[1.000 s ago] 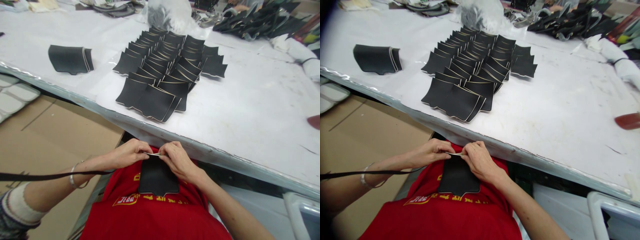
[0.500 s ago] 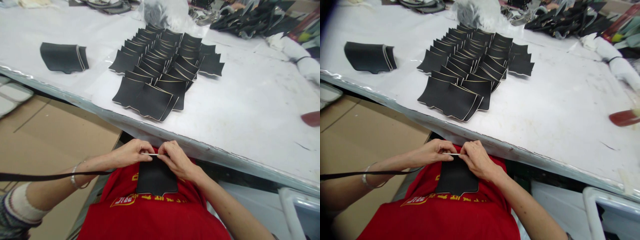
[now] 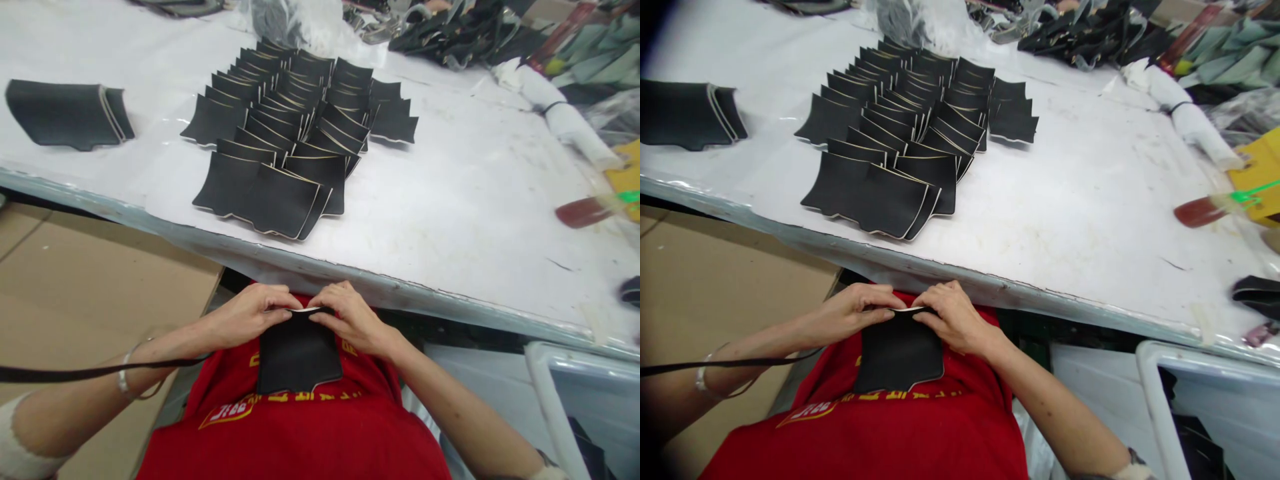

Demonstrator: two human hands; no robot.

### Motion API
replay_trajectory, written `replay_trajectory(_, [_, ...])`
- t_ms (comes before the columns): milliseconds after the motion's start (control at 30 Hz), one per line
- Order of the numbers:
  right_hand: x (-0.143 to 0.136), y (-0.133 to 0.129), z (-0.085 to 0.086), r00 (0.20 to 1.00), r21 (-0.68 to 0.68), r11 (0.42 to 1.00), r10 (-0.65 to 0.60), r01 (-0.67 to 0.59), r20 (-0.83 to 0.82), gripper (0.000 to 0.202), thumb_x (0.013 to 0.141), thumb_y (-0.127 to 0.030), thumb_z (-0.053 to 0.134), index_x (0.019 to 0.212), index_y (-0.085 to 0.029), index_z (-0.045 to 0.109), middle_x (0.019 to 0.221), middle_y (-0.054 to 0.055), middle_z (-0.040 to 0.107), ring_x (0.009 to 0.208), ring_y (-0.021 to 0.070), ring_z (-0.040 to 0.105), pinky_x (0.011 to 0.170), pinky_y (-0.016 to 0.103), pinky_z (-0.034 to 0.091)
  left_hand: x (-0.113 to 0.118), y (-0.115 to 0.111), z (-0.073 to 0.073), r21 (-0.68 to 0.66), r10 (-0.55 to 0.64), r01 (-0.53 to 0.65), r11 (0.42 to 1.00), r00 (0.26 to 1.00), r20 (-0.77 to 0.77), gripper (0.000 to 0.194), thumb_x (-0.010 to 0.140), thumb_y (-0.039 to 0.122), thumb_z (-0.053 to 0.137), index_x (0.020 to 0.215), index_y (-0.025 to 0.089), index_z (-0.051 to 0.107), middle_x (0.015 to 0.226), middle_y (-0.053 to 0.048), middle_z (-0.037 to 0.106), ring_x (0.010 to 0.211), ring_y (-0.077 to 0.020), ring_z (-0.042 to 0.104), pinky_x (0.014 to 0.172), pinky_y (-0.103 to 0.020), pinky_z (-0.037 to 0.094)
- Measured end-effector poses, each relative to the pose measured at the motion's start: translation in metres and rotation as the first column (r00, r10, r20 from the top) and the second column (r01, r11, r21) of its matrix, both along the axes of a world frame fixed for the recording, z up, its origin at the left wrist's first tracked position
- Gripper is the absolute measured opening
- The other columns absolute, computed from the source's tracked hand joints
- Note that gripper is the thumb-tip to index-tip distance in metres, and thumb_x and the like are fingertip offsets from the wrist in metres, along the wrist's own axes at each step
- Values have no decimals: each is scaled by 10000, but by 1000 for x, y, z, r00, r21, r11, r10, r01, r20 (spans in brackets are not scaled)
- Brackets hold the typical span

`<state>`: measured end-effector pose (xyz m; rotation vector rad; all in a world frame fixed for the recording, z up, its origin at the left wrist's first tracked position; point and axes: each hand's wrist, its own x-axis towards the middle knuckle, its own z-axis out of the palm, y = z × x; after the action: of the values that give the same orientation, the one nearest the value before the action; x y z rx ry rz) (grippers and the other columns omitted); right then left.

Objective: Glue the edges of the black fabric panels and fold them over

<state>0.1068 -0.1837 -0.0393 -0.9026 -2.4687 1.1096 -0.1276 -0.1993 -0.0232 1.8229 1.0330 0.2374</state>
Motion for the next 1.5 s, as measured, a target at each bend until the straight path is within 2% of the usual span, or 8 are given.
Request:
replay_trajectory(167, [-1, 1, -6, 998, -31, 999, -45, 44, -47, 45, 896, -222, 670, 895, -178, 665, 874, 17, 721, 842, 162, 638, 817, 315, 355, 6, 2, 3, 41, -6, 8, 999, 998, -58, 246, 925, 246, 503, 1027, 209, 723, 862, -7, 635, 797, -133, 580, 709, -225, 360])
replay_trajectory(333, [-2, 1, -7, 992, -65, 994, -92, 87, -88, 82, 886, -241, 684, 838, -175, 672, 839, 14, 727, 804, 161, 648, 800, 300, 357, 16, 4, 7, 26, 44, -44, 999, 999, -18, 229, 915, 299, 539, 863, 179, 728, 785, 3, 629, 741, -122, 571, 668, -216, 359])
replay_trajectory(667, [20, 0, -3, 971, -295, 946, -184, 133, -155, 187, 909, -316, 638, 874, -162, 739, 777, 11, 715, 696, 140, 632, 655, 222, 429, 15, 7, 2, -81, 102, -99, 992, 994, 39, 240, 885, 325, 571, 795, 166, 727, 738, 17, 639, 694, -108, 558, 658, -207, 374])
replay_trajectory(900, [18, -3, -11, 962, -190, 964, -218, 186, -165, 273, 917, -382, 614, 801, -169, 741, 723, 8, 706, 657, 135, 624, 642, 226, 423, 12, 7, 2, -107, 110, -107, 988, 994, 22, 223, 854, 323, 603, 785, 146, 719, 742, 8, 669, 709, -120, 576, 656, -206, 389])
replay_trajectory(1033, [23, -3, -12, 945, -192, 953, -271, 237, -182, 299, 927, -389, 596, 771, -171, 728, 726, 13, 715, 663, 148, 642, 647, 236, 443, -4, 3, 1, -179, 209, -198, 964, 977, 43, 201, 832, 319, 629, 849, 152, 740, 755, 10, 703, 716, -124, 594, 658, -198, 407])
replay_trajectory(1167, [22, 0, -5, 972, -159, 970, -202, 182, -123, 270, 953, -365, 558, 854, -184, 732, 818, 25, 742, 740, 164, 677, 707, 243, 478, -13, -3, 2, -101, 287, -285, 953, 958, 7, 193, 831, 301, 633, 782, 147, 738, 702, 7, 698, 677, -120, 591, 631, -200, 400])
replay_trajectory(1333, [3, 2, 8, 999, 30, 1000, 1, -3, 52, 284, 970, -334, 533, 1163, -179, 672, 1116, 86, 726, 994, 223, 679, 864, 299, 484, -7, -7, 6, 86, 225, -224, 971, 974, -6, 166, 848, 267, 634, 778, 164, 743, 729, 6, 706, 686, -115, 606, 642, -206, 398])
replay_trajectory(1500, [-17, 1, 4, 984, 78, 993, 76, -90, 163, 283, 1008, -329, 453, 1081, -201, 693, 977, 66, 756, 867, 207, 703, 761, 265, 460, -7, -9, 4, 52, 234, -235, 971, 972, 34, 144, 850, 253, 642, 923, 195, 751, 877, 6, 743, 789, -126, 647, 716, -198, 439])
